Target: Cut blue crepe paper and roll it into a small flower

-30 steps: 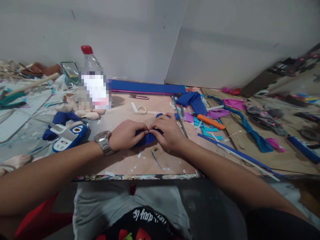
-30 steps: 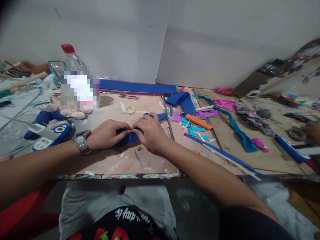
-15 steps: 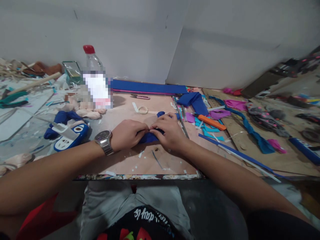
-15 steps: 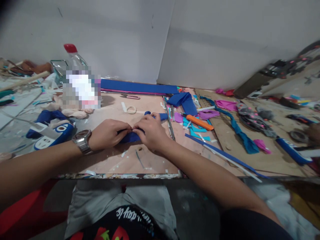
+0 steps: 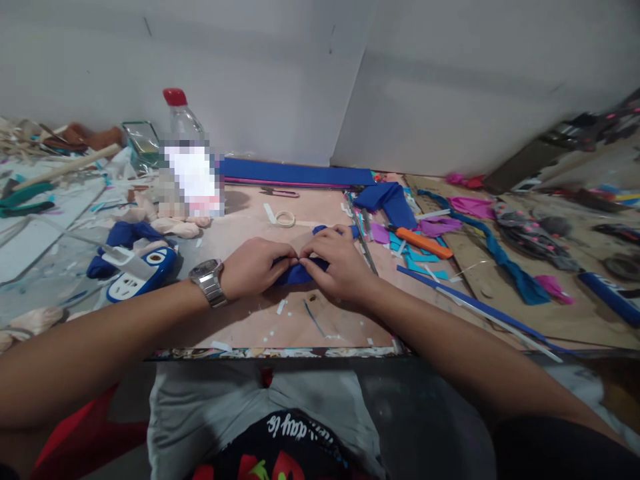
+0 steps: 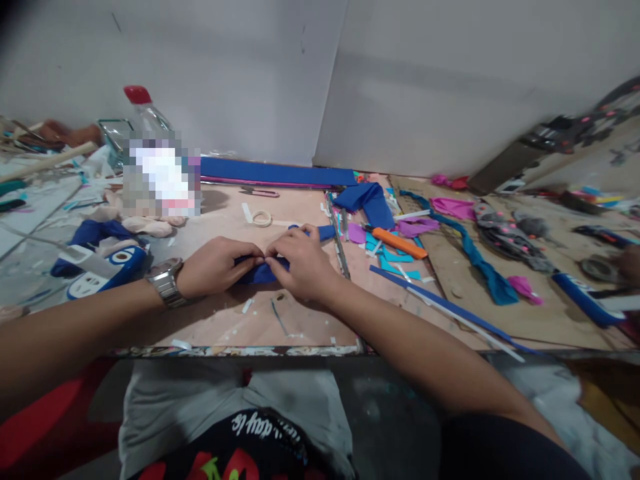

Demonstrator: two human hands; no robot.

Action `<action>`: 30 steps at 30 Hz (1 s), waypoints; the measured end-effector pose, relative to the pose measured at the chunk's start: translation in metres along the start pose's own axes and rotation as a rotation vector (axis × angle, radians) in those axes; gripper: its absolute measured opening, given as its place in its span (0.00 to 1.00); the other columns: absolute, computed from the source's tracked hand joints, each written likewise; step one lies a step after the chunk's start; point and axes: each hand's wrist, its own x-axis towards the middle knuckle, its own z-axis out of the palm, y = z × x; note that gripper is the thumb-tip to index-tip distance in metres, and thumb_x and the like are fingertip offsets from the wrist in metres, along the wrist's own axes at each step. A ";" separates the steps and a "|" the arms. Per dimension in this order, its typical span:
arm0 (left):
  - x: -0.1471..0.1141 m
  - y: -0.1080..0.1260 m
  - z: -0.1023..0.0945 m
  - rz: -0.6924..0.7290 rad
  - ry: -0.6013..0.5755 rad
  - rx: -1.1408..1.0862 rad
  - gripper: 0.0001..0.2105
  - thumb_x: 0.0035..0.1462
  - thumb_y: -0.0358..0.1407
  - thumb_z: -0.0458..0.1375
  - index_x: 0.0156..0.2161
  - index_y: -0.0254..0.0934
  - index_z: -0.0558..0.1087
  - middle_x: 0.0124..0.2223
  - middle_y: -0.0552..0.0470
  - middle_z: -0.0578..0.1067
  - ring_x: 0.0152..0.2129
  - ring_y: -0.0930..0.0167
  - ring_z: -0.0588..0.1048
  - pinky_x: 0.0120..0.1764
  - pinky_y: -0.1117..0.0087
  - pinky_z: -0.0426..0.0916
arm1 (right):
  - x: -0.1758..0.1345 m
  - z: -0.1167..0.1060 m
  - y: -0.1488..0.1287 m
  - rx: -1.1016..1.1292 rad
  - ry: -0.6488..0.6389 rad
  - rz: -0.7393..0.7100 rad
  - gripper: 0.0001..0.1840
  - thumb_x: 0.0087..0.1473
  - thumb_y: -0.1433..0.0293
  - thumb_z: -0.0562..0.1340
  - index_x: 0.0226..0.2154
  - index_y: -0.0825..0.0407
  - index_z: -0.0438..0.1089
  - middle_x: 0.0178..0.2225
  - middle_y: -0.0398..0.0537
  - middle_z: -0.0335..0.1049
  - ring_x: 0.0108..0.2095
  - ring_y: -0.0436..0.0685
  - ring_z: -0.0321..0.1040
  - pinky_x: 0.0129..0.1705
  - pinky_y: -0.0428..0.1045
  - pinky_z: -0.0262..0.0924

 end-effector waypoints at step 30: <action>0.007 -0.003 -0.012 -0.186 -0.318 -0.582 0.15 0.65 0.42 0.53 0.36 0.34 0.77 0.32 0.53 0.75 0.28 0.72 0.69 0.33 0.72 0.63 | 0.001 -0.001 0.003 0.091 -0.030 -0.102 0.04 0.63 0.69 0.64 0.39 0.48 0.77 0.36 0.45 0.83 0.37 0.57 0.74 0.56 0.59 0.49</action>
